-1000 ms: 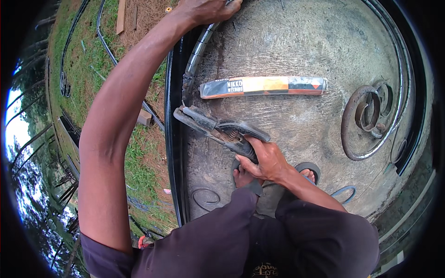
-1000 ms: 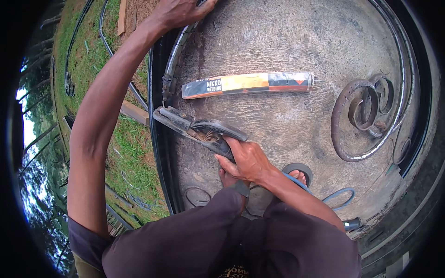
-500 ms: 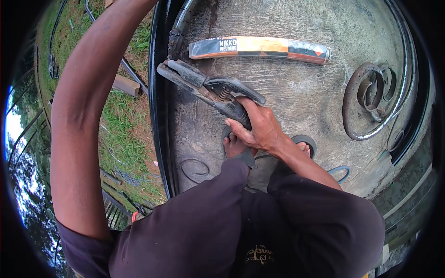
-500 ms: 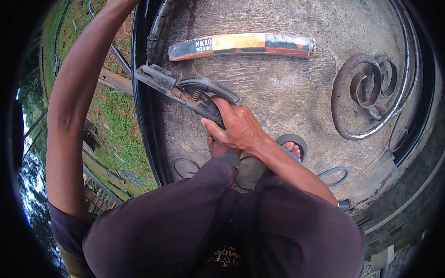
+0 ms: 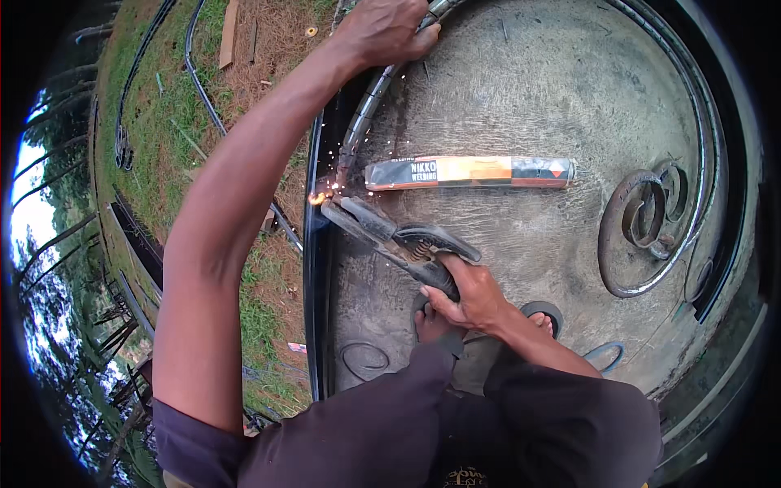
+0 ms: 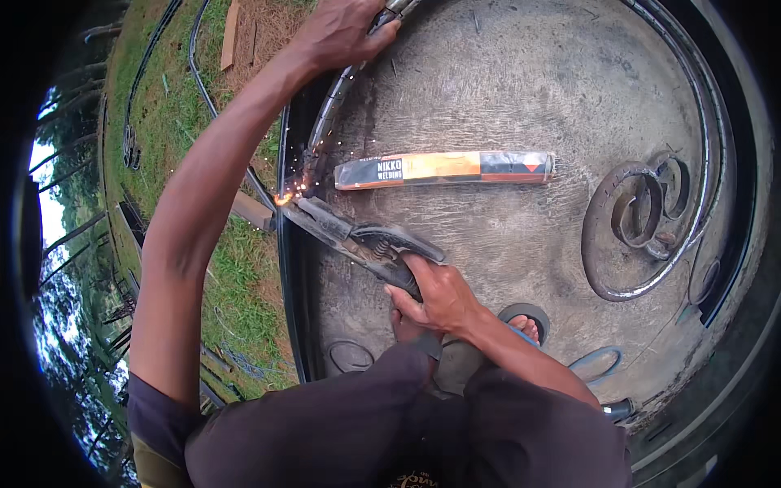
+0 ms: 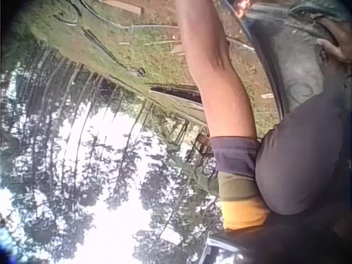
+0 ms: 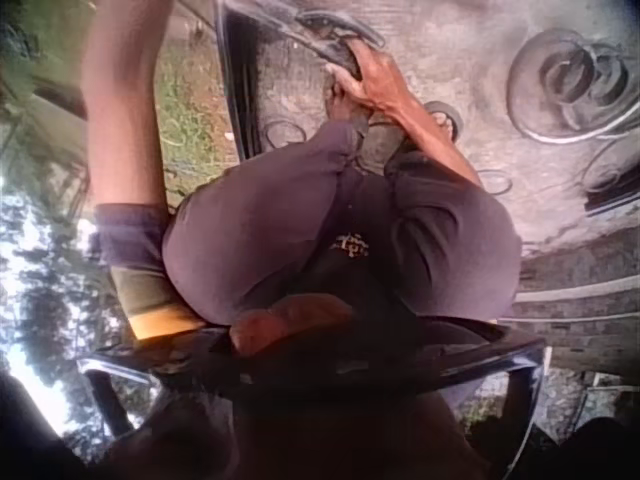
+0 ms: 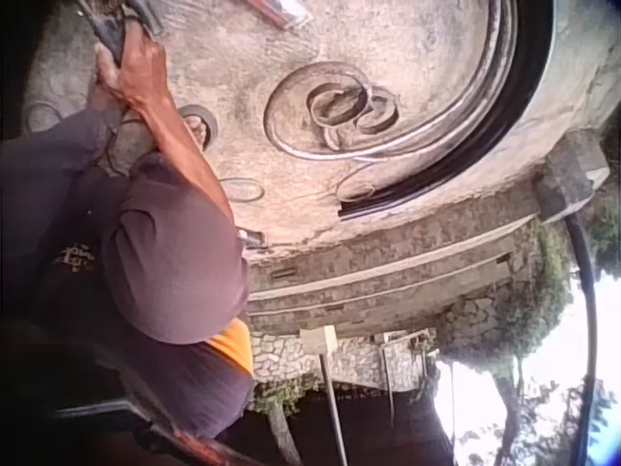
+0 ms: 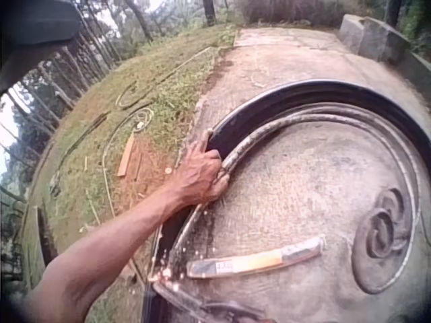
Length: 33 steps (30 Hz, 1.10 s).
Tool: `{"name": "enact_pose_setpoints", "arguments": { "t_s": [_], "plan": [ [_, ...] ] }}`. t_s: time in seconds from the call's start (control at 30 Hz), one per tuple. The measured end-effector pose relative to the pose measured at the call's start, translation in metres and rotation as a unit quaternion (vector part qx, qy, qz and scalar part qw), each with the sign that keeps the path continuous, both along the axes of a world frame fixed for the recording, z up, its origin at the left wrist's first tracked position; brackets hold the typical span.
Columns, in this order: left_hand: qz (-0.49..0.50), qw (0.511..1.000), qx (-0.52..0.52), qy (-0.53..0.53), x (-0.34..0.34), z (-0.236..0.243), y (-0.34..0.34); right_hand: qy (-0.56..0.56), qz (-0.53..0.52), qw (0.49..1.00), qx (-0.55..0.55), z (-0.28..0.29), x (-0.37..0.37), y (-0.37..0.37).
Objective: The person welds curved and straight metal rods onto a circular metal frame using a handheld welding torch and a filler rod.
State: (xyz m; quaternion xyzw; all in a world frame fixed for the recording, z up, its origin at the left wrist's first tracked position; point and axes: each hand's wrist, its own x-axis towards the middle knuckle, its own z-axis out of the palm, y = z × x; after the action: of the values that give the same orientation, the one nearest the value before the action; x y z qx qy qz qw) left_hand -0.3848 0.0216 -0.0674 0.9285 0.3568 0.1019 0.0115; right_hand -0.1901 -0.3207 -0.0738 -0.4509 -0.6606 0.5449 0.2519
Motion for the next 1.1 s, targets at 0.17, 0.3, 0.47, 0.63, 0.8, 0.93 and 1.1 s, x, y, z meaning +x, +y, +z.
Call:
{"name": "enact_pose_setpoints", "arguments": {
  "t_s": [0.17,0.3,0.47,0.63,0.8,0.93,1.1],
  "plan": [
    [0.000,1.000,0.001,-0.001,-0.0002,-0.0009,0.0000,-0.001,-0.013,1.000,0.010,-0.0029,-0.0002,-0.0009],
    [0.000,1.000,-0.001,0.009,0.0008,-0.0008,0.0008,-0.004,-0.008,1.000,-0.010,-0.0047,-0.0013,-0.0008],
    [-0.003,1.000,0.005,0.014,0.0005,0.0000,-0.0001,-0.010,-0.001,1.000,-0.020,-0.0055,-0.0023,-0.0019],
    [-0.001,1.000,-0.002,0.014,0.0000,-0.0002,-0.0005,-0.006,-0.001,1.000,-0.017,-0.0058,-0.0026,-0.0029],
    [0.001,1.000,-0.003,0.015,0.0002,-0.0004,0.0003,-0.011,0.007,0.999,-0.031,-0.0067,-0.0029,-0.0029],
    [0.006,1.000,-0.001,0.020,0.0010,-0.0006,0.0010,-0.006,-0.001,1.000,-0.004,-0.0074,-0.0040,-0.0016],
    [0.007,1.000,-0.012,0.014,0.0006,-0.0003,-0.0003,-0.012,0.003,1.000,-0.022,-0.0056,-0.0045,-0.0011]
  ]
}}
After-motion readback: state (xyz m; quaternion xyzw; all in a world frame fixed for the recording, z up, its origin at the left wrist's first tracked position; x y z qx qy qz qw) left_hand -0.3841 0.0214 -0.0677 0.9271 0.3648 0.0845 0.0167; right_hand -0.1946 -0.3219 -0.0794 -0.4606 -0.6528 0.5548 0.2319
